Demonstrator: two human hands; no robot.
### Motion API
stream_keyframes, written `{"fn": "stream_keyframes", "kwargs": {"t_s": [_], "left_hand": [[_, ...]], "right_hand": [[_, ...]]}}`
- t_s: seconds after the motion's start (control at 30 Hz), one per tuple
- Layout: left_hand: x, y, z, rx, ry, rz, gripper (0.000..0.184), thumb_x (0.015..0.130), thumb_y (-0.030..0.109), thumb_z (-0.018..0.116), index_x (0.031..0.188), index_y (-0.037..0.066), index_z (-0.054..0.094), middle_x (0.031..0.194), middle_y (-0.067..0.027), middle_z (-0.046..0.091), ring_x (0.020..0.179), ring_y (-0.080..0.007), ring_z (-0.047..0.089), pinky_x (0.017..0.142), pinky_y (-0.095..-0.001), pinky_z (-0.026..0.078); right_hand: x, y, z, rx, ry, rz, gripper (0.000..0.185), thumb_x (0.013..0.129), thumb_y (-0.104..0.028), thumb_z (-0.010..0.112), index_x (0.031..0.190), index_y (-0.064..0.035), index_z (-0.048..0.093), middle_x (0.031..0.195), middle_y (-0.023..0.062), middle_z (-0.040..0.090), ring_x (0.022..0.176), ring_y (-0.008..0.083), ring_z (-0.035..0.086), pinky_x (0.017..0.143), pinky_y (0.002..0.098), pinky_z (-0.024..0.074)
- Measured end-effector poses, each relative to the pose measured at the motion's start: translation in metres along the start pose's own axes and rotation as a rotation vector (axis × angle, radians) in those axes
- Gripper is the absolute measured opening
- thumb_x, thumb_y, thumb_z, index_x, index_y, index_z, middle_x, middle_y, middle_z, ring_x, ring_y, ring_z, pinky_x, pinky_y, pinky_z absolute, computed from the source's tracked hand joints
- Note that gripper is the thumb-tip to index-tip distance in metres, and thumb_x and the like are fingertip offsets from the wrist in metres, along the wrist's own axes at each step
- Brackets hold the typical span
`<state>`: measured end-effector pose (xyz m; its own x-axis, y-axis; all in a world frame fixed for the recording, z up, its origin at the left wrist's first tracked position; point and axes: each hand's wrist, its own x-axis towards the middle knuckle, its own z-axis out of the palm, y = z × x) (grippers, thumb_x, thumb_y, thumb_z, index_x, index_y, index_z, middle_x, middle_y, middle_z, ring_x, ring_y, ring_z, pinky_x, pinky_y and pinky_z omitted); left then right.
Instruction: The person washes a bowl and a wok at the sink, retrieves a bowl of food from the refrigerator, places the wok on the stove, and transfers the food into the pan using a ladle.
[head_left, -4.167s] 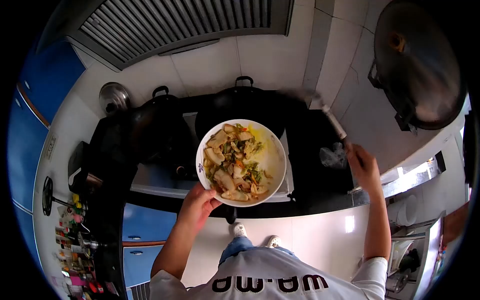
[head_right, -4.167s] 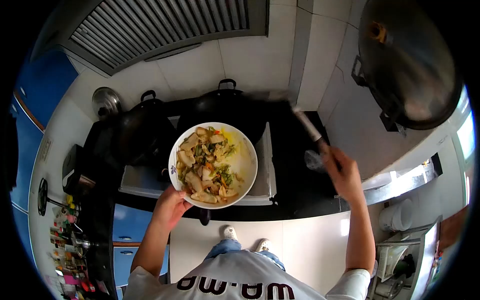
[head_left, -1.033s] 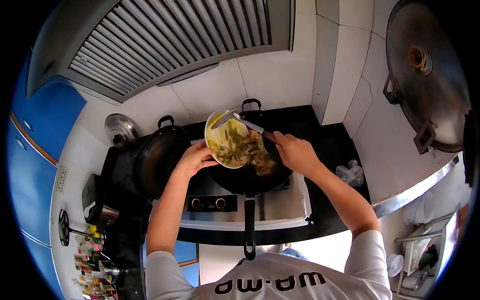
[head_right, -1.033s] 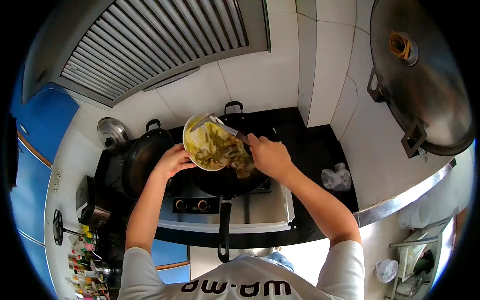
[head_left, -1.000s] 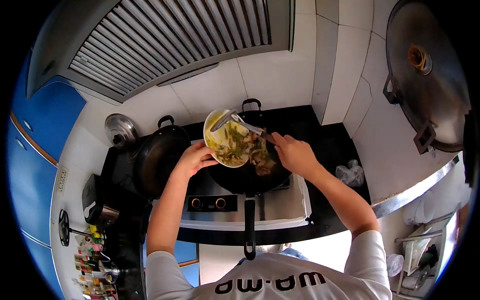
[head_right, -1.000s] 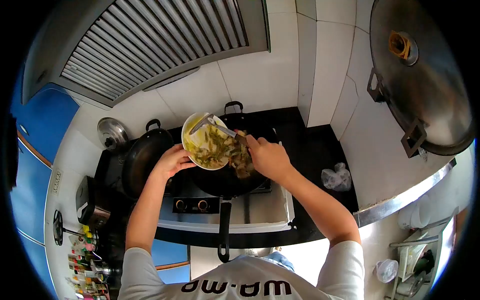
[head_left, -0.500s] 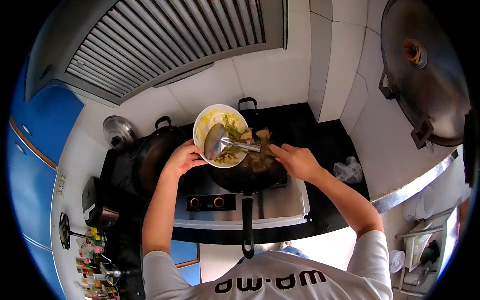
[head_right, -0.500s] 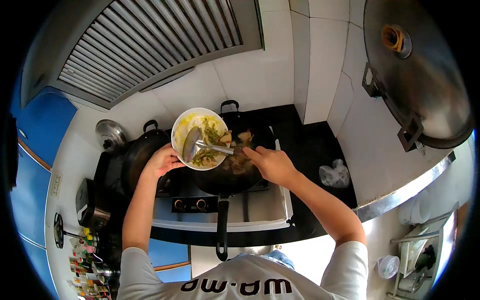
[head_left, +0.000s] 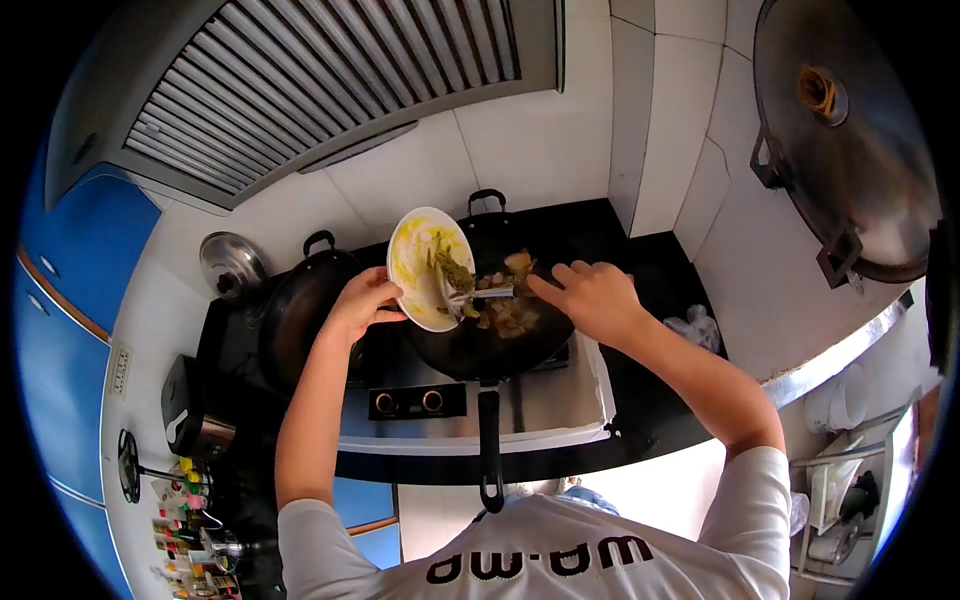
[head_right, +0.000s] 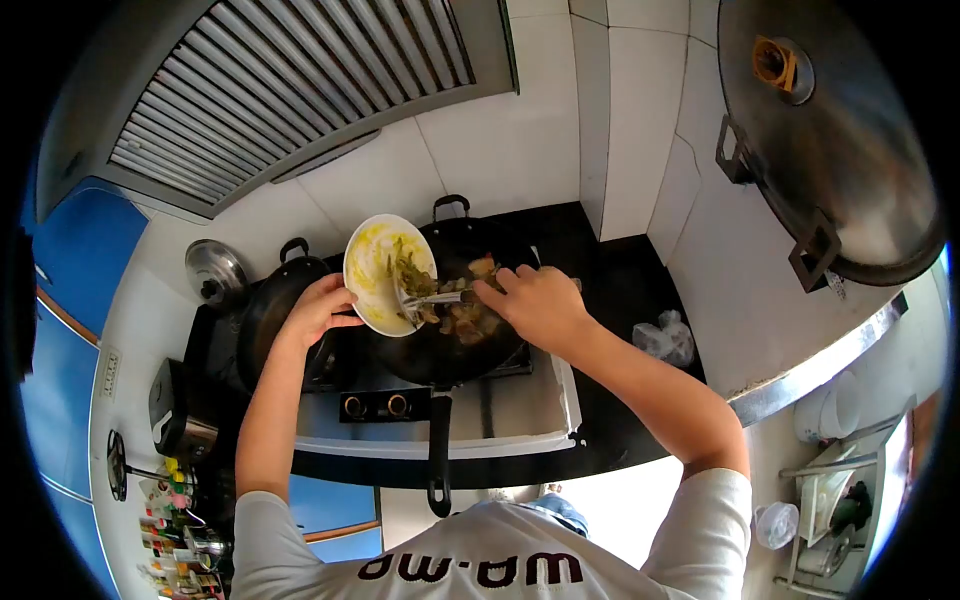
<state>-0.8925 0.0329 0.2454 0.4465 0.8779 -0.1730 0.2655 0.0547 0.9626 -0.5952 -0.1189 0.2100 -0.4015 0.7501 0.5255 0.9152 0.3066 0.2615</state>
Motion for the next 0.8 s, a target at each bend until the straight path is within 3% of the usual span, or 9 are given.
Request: {"fn": "stream_keyframes", "kwargs": {"t_s": [0.27,0.47,0.57,0.8], "left_hand": [[-0.013,0.007,0.000,0.122,0.014,-0.043,0.038,0.078,0.010,0.059,0.112,-0.003,0.049,0.104,-0.0110,0.056,0.095,-0.0211,0.057,0.078,-0.0404,0.053],[-0.020,0.002,-0.011,0.066,-0.004,-0.055,0.038,0.079,0.012,0.062,0.112,-0.003,0.049,0.105,-0.0110,0.055,0.096,-0.0205,0.056,0.078,-0.0397,0.054],[-0.021,0.000,-0.011,0.064,-0.014,-0.035,0.038,0.080,0.013,0.062,0.112,-0.003,0.049,0.104,-0.0108,0.055,0.095,-0.0202,0.056,0.077,-0.0397,0.054],[-0.022,0.004,-0.005,0.044,-0.028,-0.051,0.039,0.080,0.013,0.062,0.112,-0.004,0.049,0.103,-0.0107,0.055,0.095,-0.0203,0.056,0.076,-0.0391,0.054]], "right_hand": [[0.005,0.001,0.004,-0.107,-0.018,0.036,0.041,0.069,-0.013,0.057,0.110,-0.0138,0.057,0.080,0.0046,0.054,0.071,0.0191,0.057,0.056,0.0306,0.0471],[-0.006,0.007,-0.011,-0.109,-0.020,0.151,0.048,0.064,-0.007,0.060,0.112,-0.0141,0.057,0.080,0.0056,0.054,0.068,0.0208,0.057,0.054,0.0305,0.0478],[0.001,-0.007,-0.033,-0.024,0.112,0.123,0.049,0.064,-0.006,0.059,0.112,-0.0141,0.058,0.078,0.0056,0.053,0.065,0.0198,0.056,0.053,0.0299,0.0474],[0.017,-0.035,-0.046,-0.084,0.120,0.053,0.042,0.068,-0.012,0.059,0.110,-0.0105,0.056,0.088,0.0075,0.055,0.068,0.0171,0.058,0.054,0.0266,0.0485]]}}
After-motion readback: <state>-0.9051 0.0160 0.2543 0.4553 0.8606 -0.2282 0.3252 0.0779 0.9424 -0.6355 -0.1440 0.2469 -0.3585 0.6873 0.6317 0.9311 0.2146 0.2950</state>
